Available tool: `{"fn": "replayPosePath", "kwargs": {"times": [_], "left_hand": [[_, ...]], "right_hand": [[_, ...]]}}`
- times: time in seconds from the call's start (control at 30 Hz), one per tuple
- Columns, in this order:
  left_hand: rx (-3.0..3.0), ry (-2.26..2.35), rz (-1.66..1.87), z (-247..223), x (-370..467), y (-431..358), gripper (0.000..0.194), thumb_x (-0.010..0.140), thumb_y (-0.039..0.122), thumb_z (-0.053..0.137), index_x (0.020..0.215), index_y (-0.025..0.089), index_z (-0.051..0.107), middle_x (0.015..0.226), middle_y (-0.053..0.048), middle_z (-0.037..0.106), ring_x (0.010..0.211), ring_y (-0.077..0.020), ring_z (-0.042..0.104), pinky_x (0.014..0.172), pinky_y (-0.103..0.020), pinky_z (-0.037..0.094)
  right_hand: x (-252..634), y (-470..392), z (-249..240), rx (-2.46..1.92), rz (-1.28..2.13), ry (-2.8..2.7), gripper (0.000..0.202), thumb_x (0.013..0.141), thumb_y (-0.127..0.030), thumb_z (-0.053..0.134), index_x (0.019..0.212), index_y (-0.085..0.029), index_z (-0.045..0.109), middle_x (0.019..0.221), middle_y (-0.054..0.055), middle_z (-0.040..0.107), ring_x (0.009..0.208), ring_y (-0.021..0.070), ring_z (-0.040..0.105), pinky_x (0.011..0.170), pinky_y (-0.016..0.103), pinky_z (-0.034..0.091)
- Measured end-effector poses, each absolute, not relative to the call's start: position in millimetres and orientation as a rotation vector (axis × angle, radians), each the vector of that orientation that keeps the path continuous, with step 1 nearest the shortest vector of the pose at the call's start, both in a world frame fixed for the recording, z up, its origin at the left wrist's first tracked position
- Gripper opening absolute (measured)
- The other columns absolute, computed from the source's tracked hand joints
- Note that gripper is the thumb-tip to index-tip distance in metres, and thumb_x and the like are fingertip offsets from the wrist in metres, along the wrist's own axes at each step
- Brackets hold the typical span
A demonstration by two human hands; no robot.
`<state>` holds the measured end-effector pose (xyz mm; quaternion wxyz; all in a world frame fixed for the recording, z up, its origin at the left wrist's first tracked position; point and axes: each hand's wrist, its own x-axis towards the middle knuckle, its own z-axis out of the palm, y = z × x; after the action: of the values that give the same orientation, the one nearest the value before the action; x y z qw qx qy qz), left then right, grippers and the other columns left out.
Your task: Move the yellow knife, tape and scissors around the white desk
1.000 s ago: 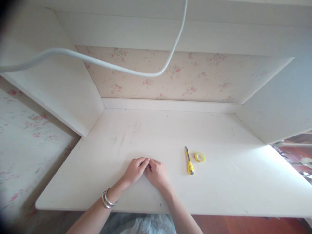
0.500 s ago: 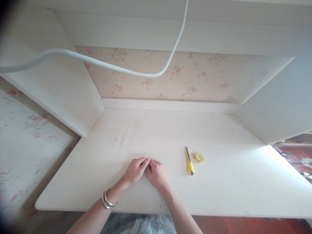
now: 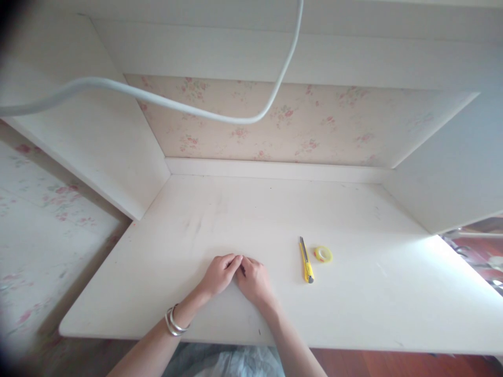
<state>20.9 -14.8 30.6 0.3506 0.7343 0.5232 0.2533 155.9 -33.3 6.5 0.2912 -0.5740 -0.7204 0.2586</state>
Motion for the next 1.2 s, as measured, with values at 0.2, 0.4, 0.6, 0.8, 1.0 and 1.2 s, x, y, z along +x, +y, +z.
{"fn": "replayPosePath", "kwargs": {"times": [0.2, 0.4, 0.6, 0.8, 1.0, 1.2], "left_hand": [[1.910, 1.373, 0.669, 28.1, 21.6, -14.6, 0.048, 0.094, 0.046, 0.031, 0.064, 0.019, 0.057, 0.058, -0.001, 0.057, 0.055, -0.0129, 0.049, 0.053, -0.022, 0.032], [1.905, 1.356, 0.668, 27.5, 21.4, -14.8, 0.047, 0.095, 0.044, 0.031, 0.064, 0.019, 0.057, 0.059, -0.001, 0.058, 0.056, -0.0127, 0.050, 0.054, -0.022, 0.033], [1.909, 1.367, 0.669, 26.7, 20.9, -14.8, 0.047, 0.095, 0.045, 0.031, 0.065, 0.019, 0.057, 0.060, -0.001, 0.059, 0.057, -0.0128, 0.051, 0.055, -0.022, 0.033], [1.909, 1.372, 0.665, 27.6, 21.2, -15.4, 0.047, 0.095, 0.044, 0.031, 0.064, 0.019, 0.056, 0.059, -0.001, 0.059, 0.056, -0.0130, 0.051, 0.055, -0.022, 0.033], [1.907, 1.380, 0.665, 28.3, 21.4, -15.5, 0.048, 0.094, 0.046, 0.031, 0.064, 0.019, 0.057, 0.059, -0.001, 0.059, 0.056, -0.0132, 0.050, 0.054, -0.023, 0.033], [1.916, 1.382, 0.665, 27.7, 21.5, -15.4, 0.048, 0.094, 0.046, 0.031, 0.064, 0.019, 0.057, 0.059, -0.001, 0.059, 0.056, -0.0132, 0.051, 0.054, -0.023, 0.033]], "right_hand": [[156.1, -33.2, 6.2, -1.522, 0.691, -1.920, 0.014, 0.081, -0.012, 0.045, 0.074, -0.019, 0.055, 0.069, 0.000, 0.060, 0.060, 0.0111, 0.051, 0.058, 0.020, 0.033], [155.6, -33.3, 6.2, -1.504, 0.681, -1.913, 0.015, 0.081, -0.012, 0.045, 0.073, -0.019, 0.054, 0.067, -0.001, 0.058, 0.058, 0.0105, 0.049, 0.056, 0.019, 0.032], [155.3, -33.1, 6.8, -1.511, 0.665, -1.912, 0.015, 0.081, -0.012, 0.045, 0.073, -0.019, 0.056, 0.067, 0.000, 0.059, 0.058, 0.0107, 0.050, 0.057, 0.019, 0.033], [155.2, -33.6, 7.3, -1.512, 0.676, -1.915, 0.015, 0.081, -0.012, 0.045, 0.074, -0.019, 0.057, 0.068, 0.000, 0.060, 0.059, 0.0109, 0.051, 0.057, 0.019, 0.033], [155.3, -34.5, 7.0, -1.515, 0.681, -1.910, 0.015, 0.081, -0.012, 0.045, 0.073, -0.019, 0.055, 0.068, 0.000, 0.059, 0.059, 0.0108, 0.051, 0.057, 0.019, 0.033], [156.0, -33.8, 5.1, -1.512, 0.668, -1.909, 0.015, 0.081, -0.012, 0.045, 0.073, -0.019, 0.055, 0.067, 0.000, 0.059, 0.059, 0.0108, 0.050, 0.057, 0.019, 0.033]]}}
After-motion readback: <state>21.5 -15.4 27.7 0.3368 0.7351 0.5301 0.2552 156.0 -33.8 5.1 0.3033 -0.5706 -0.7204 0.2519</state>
